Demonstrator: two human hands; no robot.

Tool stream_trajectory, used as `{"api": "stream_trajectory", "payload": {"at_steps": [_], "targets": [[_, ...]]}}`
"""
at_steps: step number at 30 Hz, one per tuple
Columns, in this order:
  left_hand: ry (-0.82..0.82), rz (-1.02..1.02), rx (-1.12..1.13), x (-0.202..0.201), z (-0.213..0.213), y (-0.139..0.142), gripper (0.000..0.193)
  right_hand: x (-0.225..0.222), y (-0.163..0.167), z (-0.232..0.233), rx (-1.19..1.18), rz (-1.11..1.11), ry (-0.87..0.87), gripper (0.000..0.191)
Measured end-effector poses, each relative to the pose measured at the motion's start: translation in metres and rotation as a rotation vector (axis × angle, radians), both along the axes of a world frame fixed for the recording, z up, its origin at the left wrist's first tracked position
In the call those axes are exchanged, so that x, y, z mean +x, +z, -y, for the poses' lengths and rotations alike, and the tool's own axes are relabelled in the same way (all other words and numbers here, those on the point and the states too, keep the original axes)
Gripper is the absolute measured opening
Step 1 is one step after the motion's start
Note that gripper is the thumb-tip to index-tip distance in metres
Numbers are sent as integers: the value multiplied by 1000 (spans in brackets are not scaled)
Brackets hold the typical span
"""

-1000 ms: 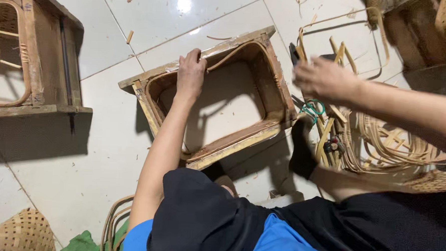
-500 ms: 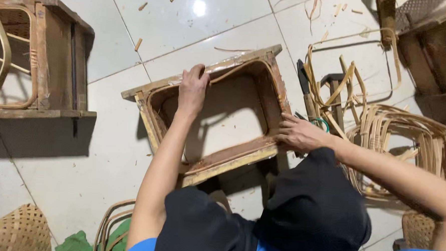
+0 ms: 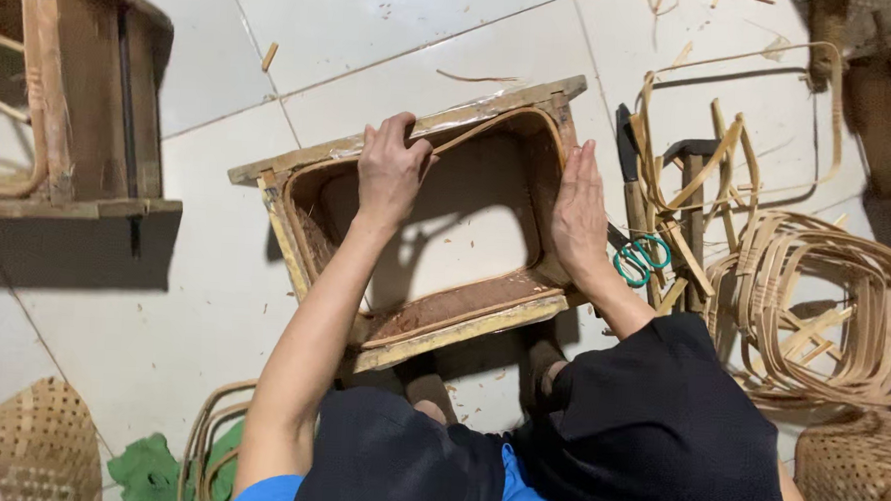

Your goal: The person weaves a basket by fitting a pre-woven liner into a wooden mold, trimming excess strips with scissors, and securing the edges with a wooden mallet. They adjust the liner and frame repeatedly to ensure a snug fit.

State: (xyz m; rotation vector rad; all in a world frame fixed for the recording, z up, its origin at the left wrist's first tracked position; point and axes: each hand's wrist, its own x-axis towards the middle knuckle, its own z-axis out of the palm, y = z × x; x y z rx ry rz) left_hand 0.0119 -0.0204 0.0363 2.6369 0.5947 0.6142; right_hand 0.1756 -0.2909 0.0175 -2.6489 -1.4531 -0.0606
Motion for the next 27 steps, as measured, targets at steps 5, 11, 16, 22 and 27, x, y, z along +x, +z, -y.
{"api": "stream_trajectory", "payload": {"at_steps": [5,11,16,22,27], "targets": [[16,-8,4,1,3,9,22,0,18,-7,-20,-30,20,83],[-8,-65,207,6,5,19,60,-37,45,0,-83,-107,359,65],[-31,-197,285,28,-4,-2,76,-109,34,-11,-149,-772,973,32],[-51,-139,330,32,-11,-18,70,-101,35,-37,-243,-894,1019,37],[-115,-127,254,37,-17,-19,64,-97,38,-44,-375,-993,934,38]]}}
